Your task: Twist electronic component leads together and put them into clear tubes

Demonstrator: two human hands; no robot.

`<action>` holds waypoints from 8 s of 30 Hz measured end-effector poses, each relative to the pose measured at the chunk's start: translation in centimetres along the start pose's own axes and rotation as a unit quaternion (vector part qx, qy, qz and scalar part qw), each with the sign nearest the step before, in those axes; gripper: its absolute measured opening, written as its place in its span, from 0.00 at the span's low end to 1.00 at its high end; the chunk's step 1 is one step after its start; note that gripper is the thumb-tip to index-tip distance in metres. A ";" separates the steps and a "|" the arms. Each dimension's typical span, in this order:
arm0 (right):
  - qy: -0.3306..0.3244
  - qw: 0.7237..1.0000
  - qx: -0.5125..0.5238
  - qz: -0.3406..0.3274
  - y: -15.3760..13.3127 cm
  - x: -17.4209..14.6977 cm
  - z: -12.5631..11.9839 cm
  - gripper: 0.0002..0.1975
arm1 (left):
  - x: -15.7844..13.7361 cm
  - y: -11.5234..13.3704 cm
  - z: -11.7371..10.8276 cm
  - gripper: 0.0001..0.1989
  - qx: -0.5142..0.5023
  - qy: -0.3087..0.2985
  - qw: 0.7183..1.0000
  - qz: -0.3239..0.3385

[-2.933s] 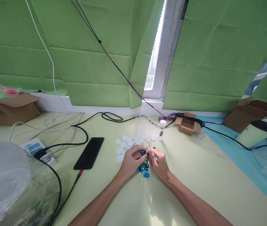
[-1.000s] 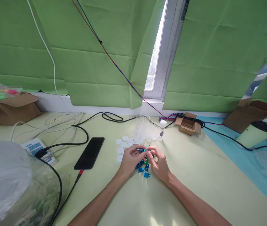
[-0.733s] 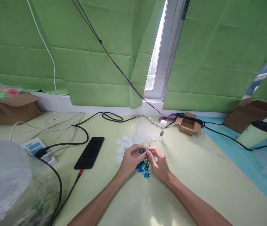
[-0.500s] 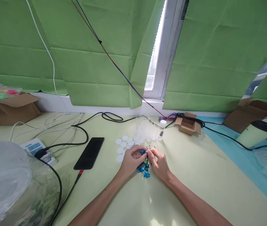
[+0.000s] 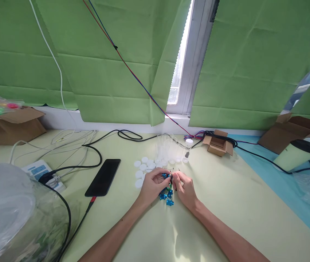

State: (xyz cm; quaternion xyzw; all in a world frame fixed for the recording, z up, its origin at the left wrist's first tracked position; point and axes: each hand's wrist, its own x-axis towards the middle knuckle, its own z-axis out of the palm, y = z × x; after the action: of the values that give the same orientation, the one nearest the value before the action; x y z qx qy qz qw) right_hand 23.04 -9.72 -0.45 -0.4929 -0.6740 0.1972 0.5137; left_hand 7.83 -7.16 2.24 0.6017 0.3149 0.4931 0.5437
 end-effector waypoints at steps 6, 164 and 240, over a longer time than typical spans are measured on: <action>-0.011 0.999 0.047 0.011 -0.3 -0.1 0.0 0.12 | 0.2 0.4 -0.1 0.09 -0.026 0.029 0.999 -0.034; -0.027 0.998 0.061 0.013 -0.2 -0.3 0.1 0.10 | 0.0 0.5 0.0 0.08 -0.026 0.010 1.000 -0.004; -0.008 0.999 -0.033 0.009 0.5 -0.1 0.0 0.23 | -0.1 -0.7 0.4 0.17 0.019 0.012 0.998 -0.051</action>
State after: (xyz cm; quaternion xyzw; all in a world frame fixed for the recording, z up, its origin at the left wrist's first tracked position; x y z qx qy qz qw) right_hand 23.23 -9.55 -0.86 -0.5140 -0.6800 0.1829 0.4898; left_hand 8.24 -7.23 1.53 0.5894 0.3611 0.4656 0.5526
